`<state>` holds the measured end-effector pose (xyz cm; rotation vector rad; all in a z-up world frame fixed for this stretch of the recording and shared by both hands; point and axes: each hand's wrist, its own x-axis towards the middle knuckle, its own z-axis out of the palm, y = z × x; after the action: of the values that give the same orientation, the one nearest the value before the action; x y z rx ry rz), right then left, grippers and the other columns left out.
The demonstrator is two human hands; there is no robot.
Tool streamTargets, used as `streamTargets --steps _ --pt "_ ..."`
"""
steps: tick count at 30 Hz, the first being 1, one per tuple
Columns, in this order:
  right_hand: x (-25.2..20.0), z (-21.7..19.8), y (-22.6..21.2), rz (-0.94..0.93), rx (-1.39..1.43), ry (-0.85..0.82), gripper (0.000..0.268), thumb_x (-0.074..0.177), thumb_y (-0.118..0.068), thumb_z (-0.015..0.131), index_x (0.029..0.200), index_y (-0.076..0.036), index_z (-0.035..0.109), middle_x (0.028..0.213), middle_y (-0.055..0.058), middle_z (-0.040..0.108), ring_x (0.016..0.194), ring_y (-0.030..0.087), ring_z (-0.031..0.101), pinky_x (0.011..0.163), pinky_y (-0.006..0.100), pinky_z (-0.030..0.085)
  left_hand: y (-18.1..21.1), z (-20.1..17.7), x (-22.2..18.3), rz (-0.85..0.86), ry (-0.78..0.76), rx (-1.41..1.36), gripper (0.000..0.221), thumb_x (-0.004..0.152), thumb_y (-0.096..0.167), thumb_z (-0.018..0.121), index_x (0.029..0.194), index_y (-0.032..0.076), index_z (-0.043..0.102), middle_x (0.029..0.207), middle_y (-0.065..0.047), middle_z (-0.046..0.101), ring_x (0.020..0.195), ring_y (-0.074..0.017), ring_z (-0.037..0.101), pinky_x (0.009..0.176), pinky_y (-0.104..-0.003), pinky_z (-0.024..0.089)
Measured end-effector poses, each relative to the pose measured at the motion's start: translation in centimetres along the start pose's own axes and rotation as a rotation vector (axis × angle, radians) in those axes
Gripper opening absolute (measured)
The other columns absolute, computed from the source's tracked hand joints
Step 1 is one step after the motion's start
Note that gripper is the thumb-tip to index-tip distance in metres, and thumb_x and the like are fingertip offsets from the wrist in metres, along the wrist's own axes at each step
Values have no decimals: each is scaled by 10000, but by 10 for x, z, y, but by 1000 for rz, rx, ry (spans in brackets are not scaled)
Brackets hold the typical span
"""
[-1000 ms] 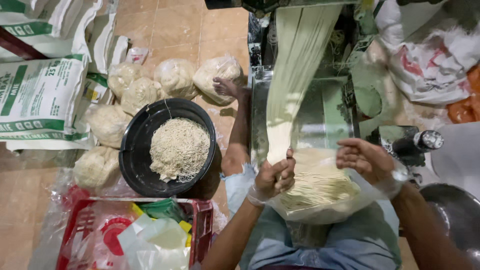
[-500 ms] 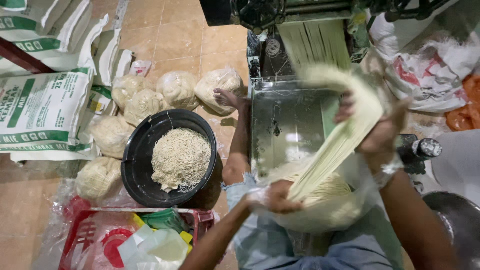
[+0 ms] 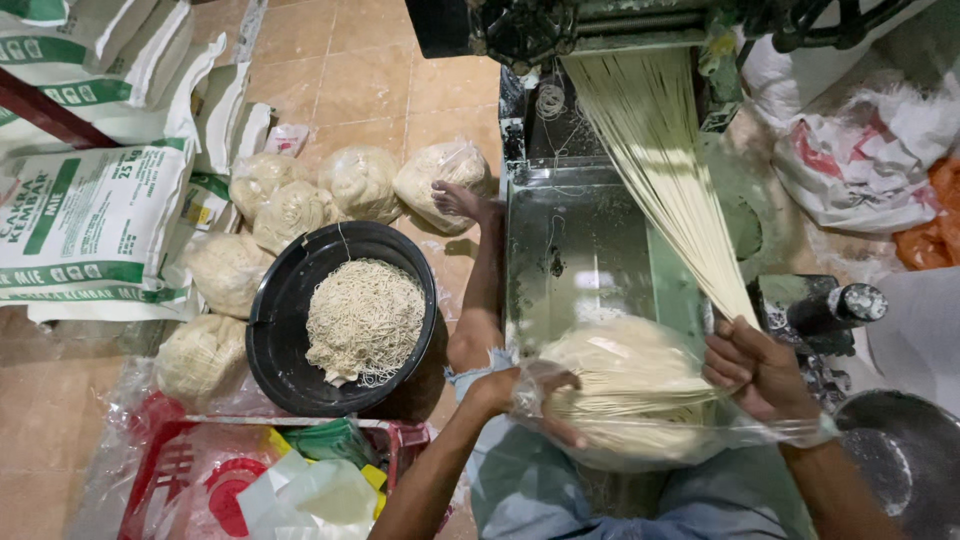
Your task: The person catches noodles as they emerge from a processing machine, gathers them into bundles, and places them into plastic bags by hand.
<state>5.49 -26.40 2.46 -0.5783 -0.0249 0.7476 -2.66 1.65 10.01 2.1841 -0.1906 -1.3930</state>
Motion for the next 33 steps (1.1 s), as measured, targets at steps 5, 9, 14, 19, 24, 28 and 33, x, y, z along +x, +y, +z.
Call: streamTargets --steps 5,9,14,19,24,28,33 --pt "-25 11 10 -46 -714 77 301 881 -319 422 723 -74 496 496 25 470 415 163 451 477 358 453 1 -2 15 719 323 -48 656 772 560 347 1228 90 386 1288 -171 418 1156 -326 428 928 -458 344" --pt "-31 3 42 72 -719 298 226 856 -230 486 804 -10 471 564 54 432 391 157 387 310 267 348 10 9 50 346 390 -35 633 747 526 393 1226 113 415 1293 -102 425 1137 -274 436 908 -389 365" --pt "-43 27 36 5 -327 -81 333 899 -218 414 610 -56 382 399 -19 238 297 93 202 319 266 272 -1 27 109 303 533 225 846 658 616 428 1298 68 354 1291 -175 362 1172 -331 348 922 -433 301" --pt "-48 -27 67 48 -468 159 279 832 -181 522 615 -66 391 420 -18 250 303 100 219 277 255 198 -17 58 112 425 628 125 852 674 670 324 1317 113 273 1387 -228 170 1278 -367 157 998 -440 150" --pt "-56 -25 88 222 -588 259 306 817 -210 548 636 -8 405 440 92 339 337 168 303 299 285 251 -13 43 91 339 290 178 956 629 523 521 1382 163 55 1446 -134 -100 1335 -290 -68 1035 -441 78" --pt "-45 -75 79 305 -600 214 182 822 -153 561 733 -8 497 547 65 443 422 178 418 364 296 326 4 31 51 854 457 -362 338 788 306 549 1034 74 561 992 -91 595 897 -197 576 775 -282 459" --pt "-9 5 26 -150 100 266 191 932 -226 439 813 -86 489 490 -82 379 340 10 324 267 141 305 0 36 73 1053 392 -874 230 920 237 477 899 25 564 855 -64 598 742 -133 597 698 -257 513"
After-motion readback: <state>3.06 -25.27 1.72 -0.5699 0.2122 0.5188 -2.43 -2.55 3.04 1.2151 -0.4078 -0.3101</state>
